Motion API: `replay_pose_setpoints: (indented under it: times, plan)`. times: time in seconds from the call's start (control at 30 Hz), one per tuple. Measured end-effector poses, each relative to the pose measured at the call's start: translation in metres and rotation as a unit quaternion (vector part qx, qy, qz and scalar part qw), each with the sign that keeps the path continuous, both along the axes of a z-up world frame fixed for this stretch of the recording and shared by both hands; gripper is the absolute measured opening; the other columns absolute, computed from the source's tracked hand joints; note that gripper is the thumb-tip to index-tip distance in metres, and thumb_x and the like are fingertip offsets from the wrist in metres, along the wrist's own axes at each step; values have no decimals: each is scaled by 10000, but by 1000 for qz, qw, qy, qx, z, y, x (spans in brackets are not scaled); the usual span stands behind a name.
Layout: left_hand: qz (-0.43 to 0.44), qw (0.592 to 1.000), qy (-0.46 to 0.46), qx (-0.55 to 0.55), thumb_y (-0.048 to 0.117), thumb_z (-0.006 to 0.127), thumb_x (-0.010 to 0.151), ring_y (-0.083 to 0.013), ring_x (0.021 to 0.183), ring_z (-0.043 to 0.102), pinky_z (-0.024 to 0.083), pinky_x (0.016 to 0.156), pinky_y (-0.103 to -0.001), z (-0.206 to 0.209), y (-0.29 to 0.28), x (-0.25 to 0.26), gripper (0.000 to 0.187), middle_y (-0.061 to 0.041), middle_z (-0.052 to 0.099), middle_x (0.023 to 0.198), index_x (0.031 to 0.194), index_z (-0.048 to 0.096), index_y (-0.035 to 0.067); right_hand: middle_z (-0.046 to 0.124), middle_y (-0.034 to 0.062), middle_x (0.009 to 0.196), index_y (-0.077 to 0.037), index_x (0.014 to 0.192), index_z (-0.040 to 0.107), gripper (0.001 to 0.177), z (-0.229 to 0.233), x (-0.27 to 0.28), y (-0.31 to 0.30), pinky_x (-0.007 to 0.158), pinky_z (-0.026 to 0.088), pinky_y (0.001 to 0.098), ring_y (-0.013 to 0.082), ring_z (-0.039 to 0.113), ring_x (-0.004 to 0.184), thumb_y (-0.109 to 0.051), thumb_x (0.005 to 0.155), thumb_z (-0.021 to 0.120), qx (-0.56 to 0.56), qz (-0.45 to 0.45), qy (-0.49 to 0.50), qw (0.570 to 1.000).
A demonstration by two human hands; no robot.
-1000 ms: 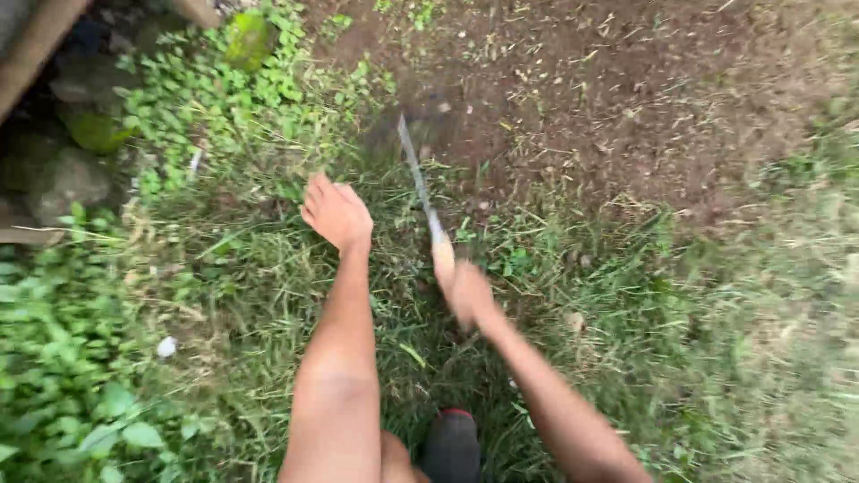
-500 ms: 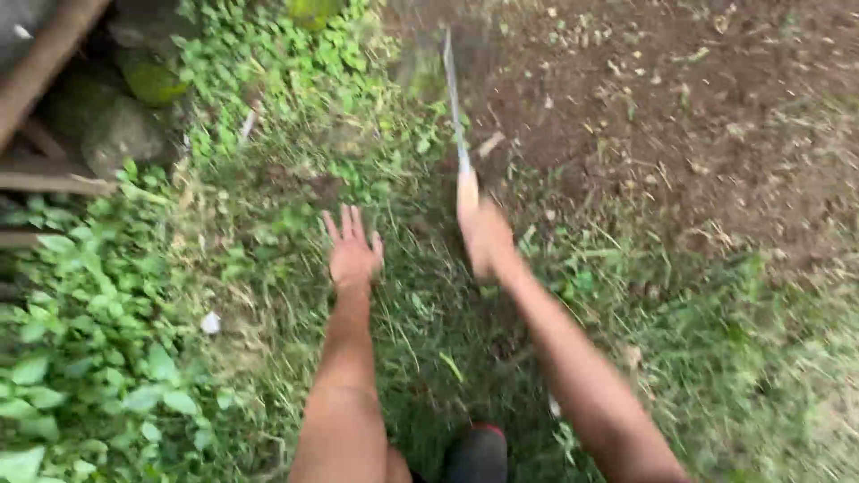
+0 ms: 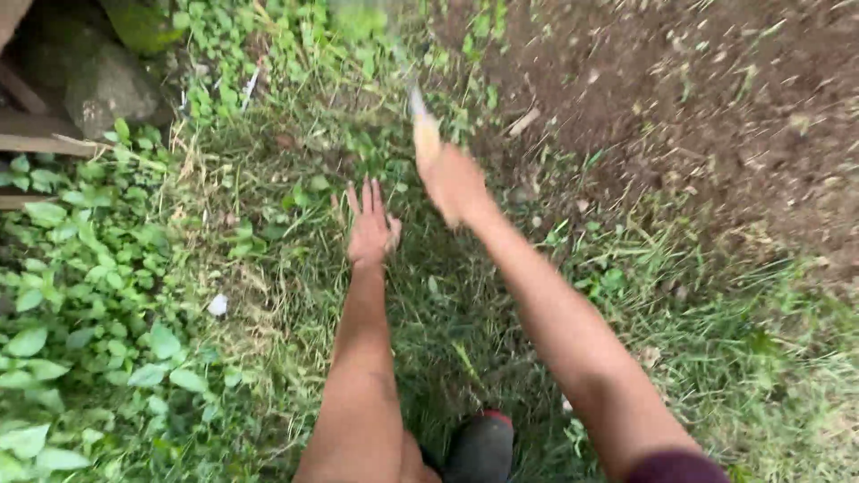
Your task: Using a hoe to clear grass and level the soil in a garden area.
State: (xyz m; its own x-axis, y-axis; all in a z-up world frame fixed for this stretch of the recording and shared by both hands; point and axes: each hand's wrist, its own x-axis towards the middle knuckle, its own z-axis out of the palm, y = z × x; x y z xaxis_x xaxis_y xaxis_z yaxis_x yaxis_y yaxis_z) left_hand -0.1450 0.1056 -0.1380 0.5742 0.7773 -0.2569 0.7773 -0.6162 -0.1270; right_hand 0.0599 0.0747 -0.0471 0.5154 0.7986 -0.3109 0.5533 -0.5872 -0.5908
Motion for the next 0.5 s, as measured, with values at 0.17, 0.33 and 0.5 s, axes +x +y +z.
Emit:
replay_pose_setpoints:
  times: [0.17, 0.33, 0.5]
  plan:
    - [-57, 989, 129, 42, 517, 422, 939, -399, 1566, 123, -15, 1220, -635, -8, 3, 3, 926, -188, 134, 1715, 1603, 143, -64, 721, 257, 978, 22, 1108, 654, 560, 79, -11, -147, 866, 532, 536, 408, 703, 907, -505, 1012, 491, -110, 32, 66, 991]
    - [26, 999, 34, -4, 519, 480, 893, -379, 1570, 133, 14, 1260, -598, 16, -11, 2, 1006, -177, 92, 1729, 1630, 103, -52, 758, 216, 889, -32, 1106, 696, 468, 72, 14, -115, 761, 590, 521, 365, 760, 807, -436, 958, 512, -53, -34, 65, 996]
    - [-18, 892, 123, 435, 501, 488, 824, -372, 1566, 77, -298, 1112, -487, -72, -3, -17, 1036, -263, 83, 1724, 1646, 151, -32, 722, 265, 947, 50, 1055, 692, 561, 7, 17, -114, 823, 572, 527, 420, 725, 868, -484, 1038, 520, -111, 14, 18, 994]
